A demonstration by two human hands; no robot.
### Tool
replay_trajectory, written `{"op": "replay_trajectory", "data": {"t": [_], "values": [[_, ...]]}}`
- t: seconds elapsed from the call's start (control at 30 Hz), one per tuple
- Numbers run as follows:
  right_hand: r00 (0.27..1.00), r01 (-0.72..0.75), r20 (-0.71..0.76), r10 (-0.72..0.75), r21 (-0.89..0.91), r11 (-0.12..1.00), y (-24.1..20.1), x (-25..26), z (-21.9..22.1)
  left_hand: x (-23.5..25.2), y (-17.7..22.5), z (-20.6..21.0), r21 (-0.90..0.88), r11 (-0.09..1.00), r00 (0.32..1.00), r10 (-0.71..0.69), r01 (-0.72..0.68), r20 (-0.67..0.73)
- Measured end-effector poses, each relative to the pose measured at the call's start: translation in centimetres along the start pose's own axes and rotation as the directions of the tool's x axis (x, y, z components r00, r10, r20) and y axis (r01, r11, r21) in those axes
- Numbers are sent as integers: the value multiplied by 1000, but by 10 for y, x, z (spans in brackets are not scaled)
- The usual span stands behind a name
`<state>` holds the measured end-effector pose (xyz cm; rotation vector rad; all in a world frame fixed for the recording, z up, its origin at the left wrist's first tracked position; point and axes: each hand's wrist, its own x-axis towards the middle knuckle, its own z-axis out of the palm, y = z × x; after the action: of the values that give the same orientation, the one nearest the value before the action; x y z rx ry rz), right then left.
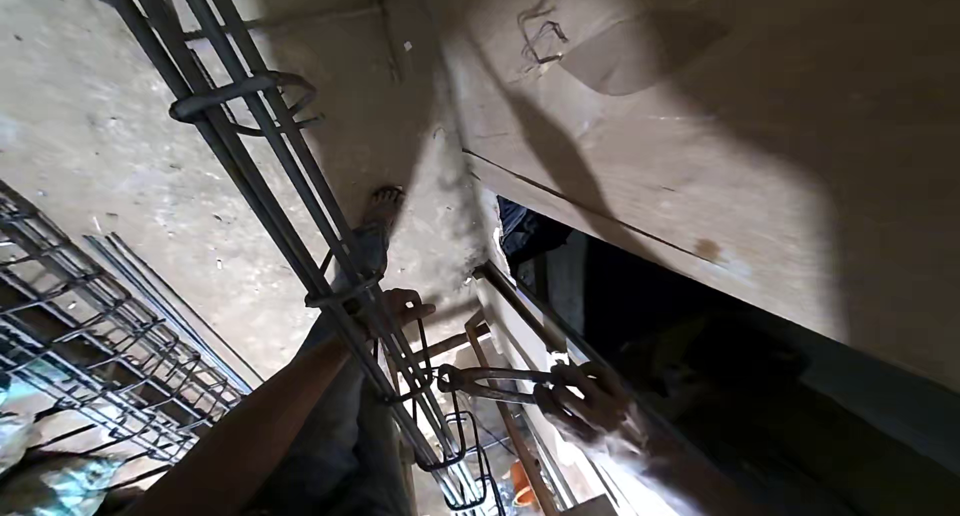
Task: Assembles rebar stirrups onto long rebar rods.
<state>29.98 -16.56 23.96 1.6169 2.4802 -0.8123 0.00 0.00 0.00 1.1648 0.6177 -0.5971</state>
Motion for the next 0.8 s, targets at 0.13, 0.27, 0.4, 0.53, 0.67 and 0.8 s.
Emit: {"op": "replay_trajectory", "data": {"t": [0.13, 0.27, 0.4, 0.53, 0.67, 0.8], "values": [[997, -5, -75, -5, -133, 991, 0, 4, 6, 3, -2, 3, -2, 1000, 1000, 10, -10, -8], [970, 111, -177, -165, -279, 954, 17, 13, 5, 1, 3, 3, 9, 1000, 1000, -2, 2, -11], [955, 250, -93, -281, -253, 935, 38, 21, 1, 2, 5, 3, -1, 1000, 1000, -20, 20, -4], [982, 191, 43, -186, -245, 951, 38, 39, 2, 1, 5, 4, 16, 1000, 1000, -13, 13, 1], [982, 186, -23, -187, -54, 981, 70, 66, 43, 6, 9, 6, 38, 999, 999, -23, 22, 38], [920, 377, -138, -367, 54, 925, 106, 103, 90, 8, 9, 5, 41, 997, 996, -71, 69, 62]]}}
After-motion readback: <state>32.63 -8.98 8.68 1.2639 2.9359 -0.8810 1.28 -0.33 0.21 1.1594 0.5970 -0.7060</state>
